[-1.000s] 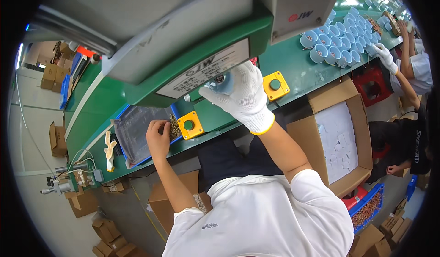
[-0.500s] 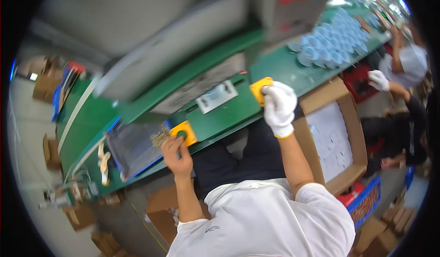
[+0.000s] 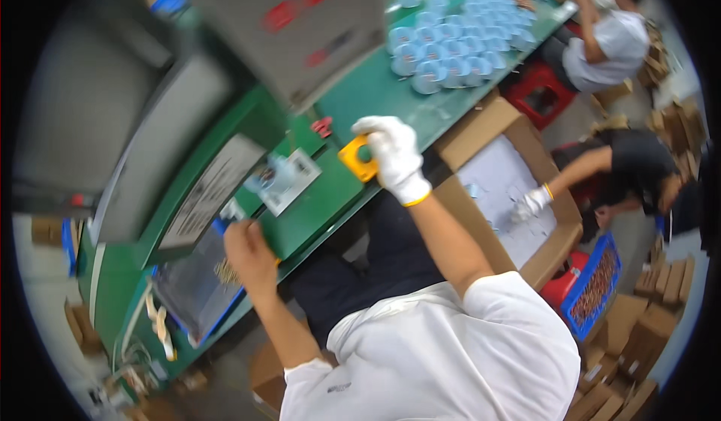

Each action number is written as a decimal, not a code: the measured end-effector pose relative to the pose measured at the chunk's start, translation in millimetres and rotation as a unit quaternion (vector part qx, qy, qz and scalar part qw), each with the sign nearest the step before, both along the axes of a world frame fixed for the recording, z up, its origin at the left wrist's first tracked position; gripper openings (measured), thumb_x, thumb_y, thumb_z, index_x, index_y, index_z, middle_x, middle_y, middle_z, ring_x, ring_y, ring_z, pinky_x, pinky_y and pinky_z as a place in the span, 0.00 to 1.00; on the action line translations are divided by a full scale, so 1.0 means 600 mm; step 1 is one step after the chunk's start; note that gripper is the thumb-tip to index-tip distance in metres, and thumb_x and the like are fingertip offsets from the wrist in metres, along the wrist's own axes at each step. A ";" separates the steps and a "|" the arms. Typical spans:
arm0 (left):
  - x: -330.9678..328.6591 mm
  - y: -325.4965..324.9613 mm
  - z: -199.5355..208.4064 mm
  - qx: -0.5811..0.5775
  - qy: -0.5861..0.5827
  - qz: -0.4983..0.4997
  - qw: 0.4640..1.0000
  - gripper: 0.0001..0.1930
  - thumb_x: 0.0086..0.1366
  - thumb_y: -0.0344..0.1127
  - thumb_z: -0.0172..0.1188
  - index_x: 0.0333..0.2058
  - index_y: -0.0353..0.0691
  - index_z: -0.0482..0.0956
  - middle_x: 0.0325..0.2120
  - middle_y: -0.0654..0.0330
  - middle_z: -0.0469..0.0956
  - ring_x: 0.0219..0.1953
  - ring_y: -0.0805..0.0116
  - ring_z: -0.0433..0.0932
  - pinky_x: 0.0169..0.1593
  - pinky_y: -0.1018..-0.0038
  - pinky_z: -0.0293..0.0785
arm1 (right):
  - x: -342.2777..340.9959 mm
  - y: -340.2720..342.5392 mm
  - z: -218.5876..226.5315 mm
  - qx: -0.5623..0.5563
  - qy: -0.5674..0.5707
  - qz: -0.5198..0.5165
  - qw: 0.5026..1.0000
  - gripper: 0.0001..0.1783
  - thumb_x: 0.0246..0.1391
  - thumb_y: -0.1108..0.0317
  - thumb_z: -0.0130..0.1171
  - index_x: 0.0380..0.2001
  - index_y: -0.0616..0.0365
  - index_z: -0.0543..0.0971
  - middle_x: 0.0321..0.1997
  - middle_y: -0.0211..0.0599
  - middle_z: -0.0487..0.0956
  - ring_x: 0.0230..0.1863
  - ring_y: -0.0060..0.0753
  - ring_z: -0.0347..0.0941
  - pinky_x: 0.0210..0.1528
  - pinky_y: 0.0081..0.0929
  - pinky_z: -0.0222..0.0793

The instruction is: Assembling small electronic components using a manual press machine on a production line.

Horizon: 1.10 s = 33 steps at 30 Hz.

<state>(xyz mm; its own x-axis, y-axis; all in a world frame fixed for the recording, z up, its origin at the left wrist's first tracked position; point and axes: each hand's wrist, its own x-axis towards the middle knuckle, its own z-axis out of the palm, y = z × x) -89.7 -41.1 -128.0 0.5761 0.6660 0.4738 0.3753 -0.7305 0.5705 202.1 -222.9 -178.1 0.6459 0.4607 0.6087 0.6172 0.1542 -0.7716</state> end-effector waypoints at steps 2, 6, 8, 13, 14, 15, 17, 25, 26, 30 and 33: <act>0.008 -0.002 0.002 0.013 0.046 -0.039 0.998 0.07 0.77 0.31 0.62 0.37 0.34 0.80 0.32 0.48 0.76 0.39 0.42 0.76 0.43 0.53 0.70 | 0.003 -0.010 -0.004 0.012 0.043 0.003 0.999 0.25 0.77 0.52 0.55 0.54 0.66 0.84 0.52 0.47 0.89 0.54 0.41 0.85 0.62 0.38 0.79; 0.002 -0.003 -0.001 -0.064 -0.017 -0.019 0.998 0.07 0.75 0.32 0.65 0.39 0.34 0.83 0.35 0.51 0.81 0.41 0.46 0.78 0.46 0.56 0.74 | -0.006 -0.007 -0.011 0.067 0.119 0.030 0.990 0.18 0.76 0.62 0.55 0.54 0.67 0.84 0.51 0.47 0.89 0.54 0.40 0.86 0.63 0.37 0.79; -0.001 -0.004 -0.001 -0.077 -0.033 0.010 0.996 0.06 0.74 0.32 0.68 0.41 0.35 0.84 0.36 0.52 0.83 0.41 0.48 0.79 0.46 0.57 0.75 | -0.008 0.001 -0.022 0.078 0.146 0.050 0.985 0.19 0.78 0.63 0.53 0.58 0.69 0.81 0.54 0.49 0.89 0.57 0.39 0.85 0.65 0.37 0.77; -0.006 0.003 -0.003 -0.064 -0.088 -0.033 0.993 0.07 0.64 0.27 0.76 0.40 0.36 0.88 0.37 0.55 0.87 0.36 0.55 0.85 0.40 0.65 0.79 | -0.013 0.002 -0.023 0.062 0.134 0.037 0.988 0.20 0.79 0.62 0.53 0.59 0.69 0.81 0.55 0.49 0.88 0.58 0.40 0.85 0.67 0.36 0.77; -0.008 0.003 0.000 -0.070 -0.087 -0.034 0.993 0.07 0.64 0.26 0.76 0.39 0.35 0.88 0.38 0.55 0.88 0.36 0.57 0.87 0.40 0.67 0.81 | -0.013 0.003 -0.025 0.069 0.137 0.040 0.987 0.20 0.80 0.62 0.53 0.59 0.69 0.81 0.55 0.49 0.88 0.58 0.40 0.85 0.67 0.36 0.77; -0.010 0.005 -0.001 -0.071 -0.087 -0.034 0.993 0.07 0.64 0.26 0.76 0.39 0.35 0.88 0.38 0.55 0.88 0.36 0.57 0.87 0.40 0.67 0.81 | -0.013 0.004 -0.025 0.076 0.138 0.042 0.987 0.20 0.80 0.62 0.53 0.59 0.69 0.81 0.55 0.49 0.88 0.58 0.40 0.85 0.67 0.36 0.77; -0.013 0.007 -0.004 -0.099 -0.117 -0.045 0.987 0.07 0.63 0.23 0.75 0.39 0.35 0.88 0.38 0.55 0.88 0.38 0.61 0.87 0.43 0.69 0.83 | -0.013 0.004 -0.023 0.072 0.133 0.043 0.988 0.19 0.80 0.62 0.54 0.59 0.68 0.81 0.55 0.49 0.88 0.58 0.40 0.85 0.67 0.36 0.77; -0.020 0.012 -0.015 -0.218 -0.177 -0.054 0.958 0.07 0.65 0.21 0.75 0.40 0.29 0.88 0.40 0.56 0.88 0.40 0.69 0.86 0.47 0.73 0.82 | -0.008 -0.003 -0.020 0.070 0.142 0.034 0.987 0.17 0.78 0.66 0.54 0.57 0.69 0.82 0.55 0.49 0.88 0.57 0.39 0.85 0.66 0.36 0.78; -0.017 0.013 -0.012 -0.257 -0.195 -0.056 0.945 0.07 0.65 0.21 0.75 0.41 0.28 0.88 0.39 0.57 0.88 0.40 0.70 0.86 0.48 0.73 0.82 | -0.011 -0.002 -0.022 0.063 0.115 0.020 0.991 0.17 0.76 0.67 0.55 0.56 0.69 0.82 0.54 0.49 0.88 0.57 0.40 0.85 0.64 0.36 0.79; 0.012 0.023 0.044 -0.156 -0.160 -0.106 0.969 0.06 0.70 0.23 0.73 0.42 0.27 0.85 0.36 0.62 0.84 0.36 0.75 0.79 0.44 0.77 0.74 | -0.013 0.004 0.000 0.054 -0.097 -0.025 0.993 0.16 0.62 0.75 0.61 0.52 0.64 0.85 0.51 0.48 0.88 0.51 0.48 0.85 0.57 0.39 0.81; 0.076 0.023 0.117 -0.209 -0.183 -0.125 0.952 0.09 0.68 0.29 0.76 0.40 0.29 0.87 0.32 0.65 0.82 0.33 0.77 0.75 0.41 0.77 0.72 | -0.012 -0.002 0.006 0.046 -0.114 -0.029 0.992 0.15 0.60 0.76 0.62 0.49 0.63 0.86 0.50 0.47 0.88 0.51 0.50 0.85 0.56 0.40 0.81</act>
<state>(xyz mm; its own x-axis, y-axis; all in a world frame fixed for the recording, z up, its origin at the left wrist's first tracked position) -44.4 -27.5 -57.7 0.5878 0.7047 0.3972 -0.0607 -0.4512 0.8904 194.9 -224.2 -174.5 0.5098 0.3623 0.7803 0.7843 0.1770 -0.5946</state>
